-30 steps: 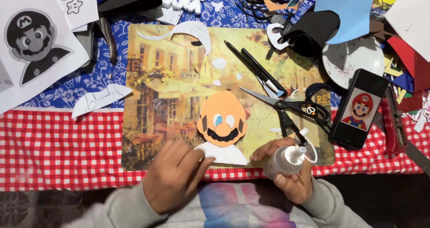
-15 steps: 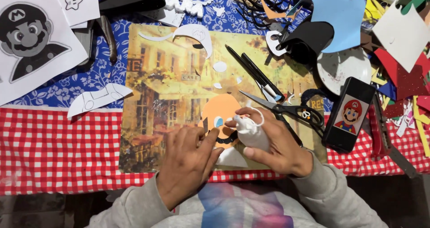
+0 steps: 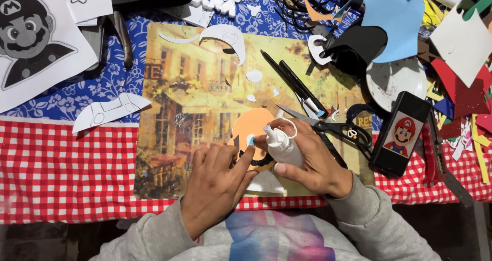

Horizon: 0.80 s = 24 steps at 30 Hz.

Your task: Making a Super Mario paper craft by cutting and gluing paper shapes.

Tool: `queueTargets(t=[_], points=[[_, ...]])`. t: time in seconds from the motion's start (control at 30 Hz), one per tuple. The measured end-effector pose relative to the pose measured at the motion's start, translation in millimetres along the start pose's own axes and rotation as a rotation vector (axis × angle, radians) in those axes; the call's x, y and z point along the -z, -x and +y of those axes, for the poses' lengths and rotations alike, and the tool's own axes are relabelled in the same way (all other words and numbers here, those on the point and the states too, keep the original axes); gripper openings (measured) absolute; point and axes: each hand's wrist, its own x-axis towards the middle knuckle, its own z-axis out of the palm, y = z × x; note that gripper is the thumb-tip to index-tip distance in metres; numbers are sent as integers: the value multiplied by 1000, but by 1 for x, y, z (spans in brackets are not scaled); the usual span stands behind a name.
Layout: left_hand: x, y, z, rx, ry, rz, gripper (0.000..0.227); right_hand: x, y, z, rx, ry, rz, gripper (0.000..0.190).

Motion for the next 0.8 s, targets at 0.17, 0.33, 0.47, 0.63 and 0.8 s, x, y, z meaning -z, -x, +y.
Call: queueTargets(t=[0.17,0.33,0.47,0.63,0.8], points=[[-3,1,-1,15,6,-26,46,0,-1,-1,-9,25,2,67],[-2,0,0,20,-8,-42,46,-1,-1,0,5,61,1,63],[-1,0,0,11,-12,-23,46,1,-3,-3,-33,49,-16,68],[7,6,0,32,59,66,44,0,8,-7,44,-97,39,55],[16,21,-10,-20,174,430,25,12,56,-15,41,-626,479,56]])
